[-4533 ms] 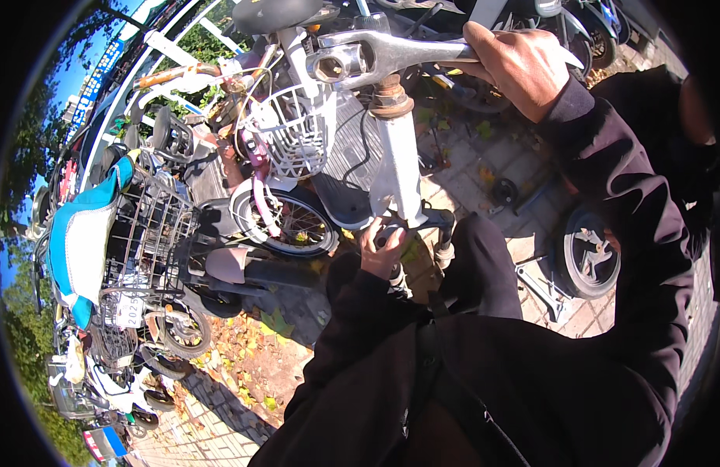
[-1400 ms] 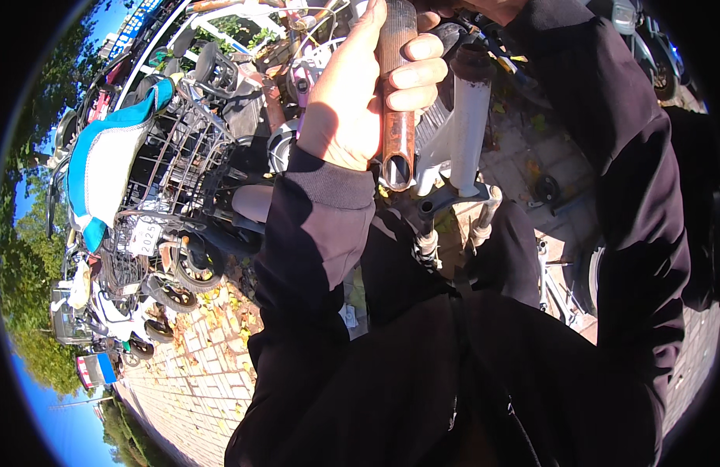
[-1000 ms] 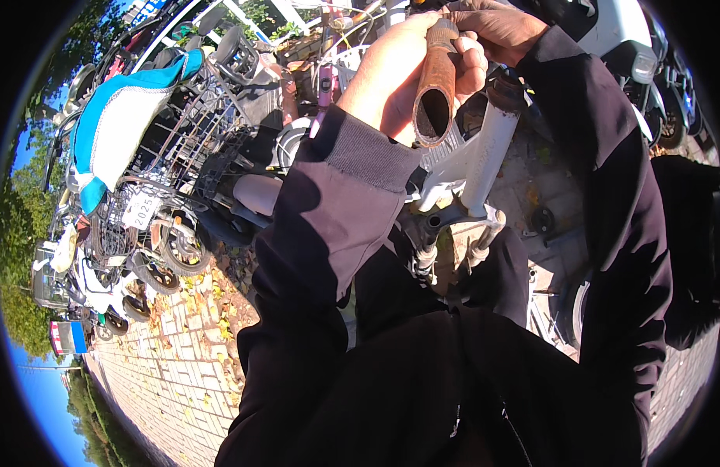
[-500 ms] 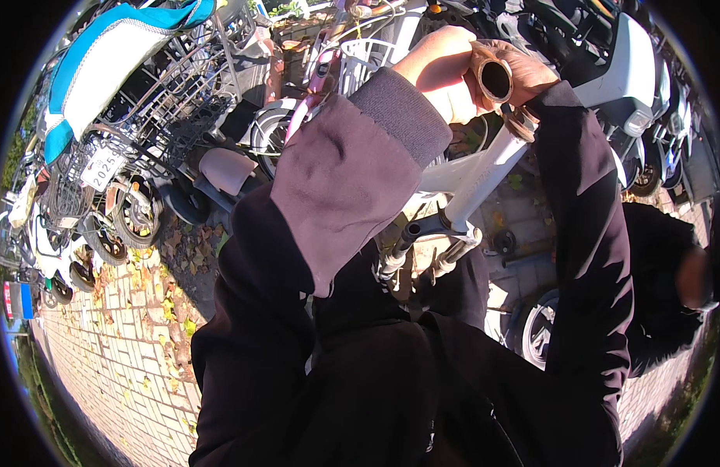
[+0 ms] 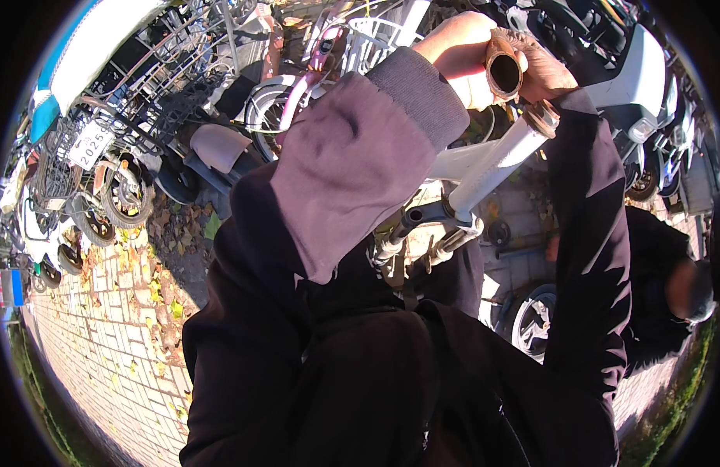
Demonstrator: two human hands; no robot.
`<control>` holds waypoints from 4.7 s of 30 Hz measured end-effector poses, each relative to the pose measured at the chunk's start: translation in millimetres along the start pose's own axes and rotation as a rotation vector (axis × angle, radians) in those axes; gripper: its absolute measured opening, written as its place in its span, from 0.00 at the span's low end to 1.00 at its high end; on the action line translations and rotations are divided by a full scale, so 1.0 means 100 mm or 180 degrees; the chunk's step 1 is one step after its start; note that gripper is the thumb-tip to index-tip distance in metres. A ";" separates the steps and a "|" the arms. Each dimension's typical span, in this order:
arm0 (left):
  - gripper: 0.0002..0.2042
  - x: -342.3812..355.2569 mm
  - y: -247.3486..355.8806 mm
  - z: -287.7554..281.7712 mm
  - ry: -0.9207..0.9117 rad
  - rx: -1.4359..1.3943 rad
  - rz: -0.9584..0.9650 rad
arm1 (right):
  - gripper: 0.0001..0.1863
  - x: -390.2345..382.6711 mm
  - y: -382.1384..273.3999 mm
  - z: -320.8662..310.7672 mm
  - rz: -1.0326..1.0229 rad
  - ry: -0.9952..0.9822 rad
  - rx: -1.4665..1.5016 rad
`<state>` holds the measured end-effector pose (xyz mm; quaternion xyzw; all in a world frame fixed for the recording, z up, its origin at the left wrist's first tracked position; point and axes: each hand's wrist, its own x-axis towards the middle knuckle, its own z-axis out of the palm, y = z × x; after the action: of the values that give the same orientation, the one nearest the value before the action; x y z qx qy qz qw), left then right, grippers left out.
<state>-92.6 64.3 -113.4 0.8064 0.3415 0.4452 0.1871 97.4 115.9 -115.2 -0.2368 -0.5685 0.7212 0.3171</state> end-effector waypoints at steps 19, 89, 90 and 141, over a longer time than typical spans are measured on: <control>0.25 -0.76 1.03 -0.25 -0.0264 -0.3093 -0.2015 | 0.13 -0.31 -0.49 0.03 -0.0644 0.0056 -0.0654; 0.15 -0.40 2.35 -0.29 -0.2255 -0.1193 -0.3003 | 0.08 -2.07 -1.45 1.21 0.1786 0.0844 -0.0090; 0.15 -0.38 2.36 -0.25 -0.2235 -0.1217 -0.3045 | 0.07 -2.06 -1.46 1.17 0.1706 0.0902 -0.0128; 0.24 0.31 2.33 -0.15 0.0129 -0.3867 -0.4975 | 0.34 -1.58 -1.51 0.85 0.1296 0.1018 -0.0280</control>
<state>-4.3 -75.5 54.0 0.1135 0.4944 0.3098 0.8042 174.7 -32.4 48.3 -0.4709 -0.4825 0.6982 0.2407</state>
